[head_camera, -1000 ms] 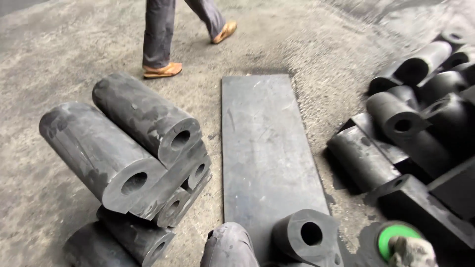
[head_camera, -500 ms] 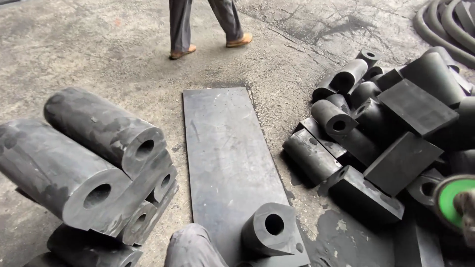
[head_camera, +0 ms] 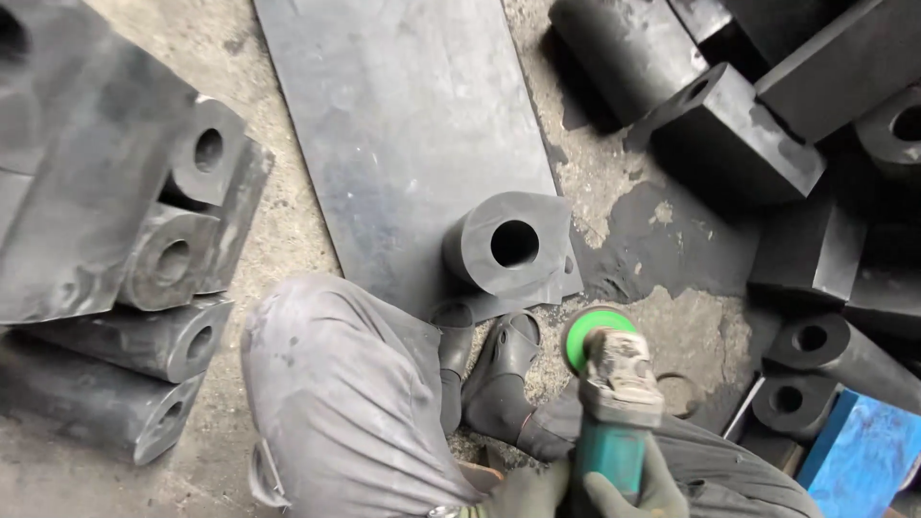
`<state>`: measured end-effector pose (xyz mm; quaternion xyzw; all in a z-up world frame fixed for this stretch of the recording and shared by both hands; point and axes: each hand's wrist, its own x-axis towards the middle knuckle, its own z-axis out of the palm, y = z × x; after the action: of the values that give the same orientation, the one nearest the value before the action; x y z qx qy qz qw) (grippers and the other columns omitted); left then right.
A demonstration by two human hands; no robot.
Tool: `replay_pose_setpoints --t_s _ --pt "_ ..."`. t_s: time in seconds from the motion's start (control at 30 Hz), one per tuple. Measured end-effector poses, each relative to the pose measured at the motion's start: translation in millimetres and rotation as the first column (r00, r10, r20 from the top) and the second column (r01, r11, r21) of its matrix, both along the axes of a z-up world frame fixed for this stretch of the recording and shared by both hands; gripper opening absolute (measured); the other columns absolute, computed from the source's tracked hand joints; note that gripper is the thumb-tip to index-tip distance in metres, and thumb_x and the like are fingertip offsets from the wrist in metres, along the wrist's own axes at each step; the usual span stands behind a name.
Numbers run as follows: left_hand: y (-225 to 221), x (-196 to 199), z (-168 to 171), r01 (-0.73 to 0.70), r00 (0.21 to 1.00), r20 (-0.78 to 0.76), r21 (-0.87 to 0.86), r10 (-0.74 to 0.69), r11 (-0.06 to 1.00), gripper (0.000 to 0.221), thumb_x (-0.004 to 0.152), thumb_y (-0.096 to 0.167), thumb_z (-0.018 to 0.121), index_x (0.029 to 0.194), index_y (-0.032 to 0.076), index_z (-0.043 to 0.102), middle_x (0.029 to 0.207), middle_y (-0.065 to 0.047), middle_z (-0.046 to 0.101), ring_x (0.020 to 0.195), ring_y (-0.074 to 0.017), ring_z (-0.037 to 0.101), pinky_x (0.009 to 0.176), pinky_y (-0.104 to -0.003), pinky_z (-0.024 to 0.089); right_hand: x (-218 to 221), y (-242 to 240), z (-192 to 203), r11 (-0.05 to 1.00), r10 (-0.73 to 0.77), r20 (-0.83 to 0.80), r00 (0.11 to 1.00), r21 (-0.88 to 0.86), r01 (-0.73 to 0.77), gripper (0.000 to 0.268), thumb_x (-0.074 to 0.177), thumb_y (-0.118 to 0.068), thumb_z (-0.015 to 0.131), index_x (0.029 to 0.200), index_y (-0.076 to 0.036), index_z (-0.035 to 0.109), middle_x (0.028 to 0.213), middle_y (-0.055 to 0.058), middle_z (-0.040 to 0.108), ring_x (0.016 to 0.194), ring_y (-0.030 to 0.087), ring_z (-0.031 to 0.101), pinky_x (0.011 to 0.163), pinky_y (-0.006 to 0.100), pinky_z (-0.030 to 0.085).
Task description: Grinding the edges of large black rubber or foam blocks using a handheld angle grinder while sitting on the floor.
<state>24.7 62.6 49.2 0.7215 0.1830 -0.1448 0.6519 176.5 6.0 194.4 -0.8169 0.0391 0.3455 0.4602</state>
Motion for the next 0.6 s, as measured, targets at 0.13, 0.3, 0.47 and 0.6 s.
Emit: replay_pose_setpoints --t_s 0.13,0.3,0.47,0.6 --pt "114 32 124 -0.051 0.984 0.162 -0.138 0.073 0.989 0.064 0.094 0.053 0.06 0.128 -0.001 0.058 0.092 -0.033 0.068 0.089 -0.0509 0.068 0.077 -0.058 0.054 7 11 0 0.994 0.049 -0.093 0.994 0.098 -0.04 0.086 0.073 -0.001 0.078 0.151 -0.004 0.043 0.117 0.014 0.074 0.103 0.019 0.072 0.092 0.033 0.053" --pt "130 35 126 -0.172 0.978 0.059 -0.324 0.201 0.93 0.074 0.1 0.07 0.054 0.124 0.001 0.058 0.098 -0.027 0.071 0.101 -0.0423 0.074 0.082 -0.05 0.059 12 58 10 1.0 0.007 -0.111 0.994 -0.009 -0.009 0.083 0.073 -0.003 0.078 0.151 -0.001 0.049 0.117 0.015 0.073 0.099 0.019 0.07 0.088 0.035 0.055" --pt "130 39 116 -0.189 0.979 0.009 -0.36 0.206 0.914 0.077 0.098 0.072 0.052 0.125 0.0 0.055 0.095 -0.026 0.072 0.098 -0.0413 0.074 0.082 -0.05 0.059 22 64 4 0.998 0.054 -0.108 0.993 -0.04 -0.058 0.084 0.072 -0.002 0.079 0.15 0.0 0.048 0.115 0.017 0.075 0.098 0.02 0.071 0.088 0.035 0.056" --pt "133 42 119 -0.209 0.974 0.002 -0.394 0.228 0.895 0.079 0.099 0.072 0.049 0.127 -0.002 0.054 0.098 -0.026 0.072 0.098 -0.0421 0.074 0.081 -0.051 0.058 21 58 -4 0.999 0.048 -0.12 0.992 -0.011 -0.05 0.086 0.071 -0.001 0.079 0.151 0.0 0.046 0.115 0.018 0.075 0.099 0.021 0.074 0.089 0.035 0.057"
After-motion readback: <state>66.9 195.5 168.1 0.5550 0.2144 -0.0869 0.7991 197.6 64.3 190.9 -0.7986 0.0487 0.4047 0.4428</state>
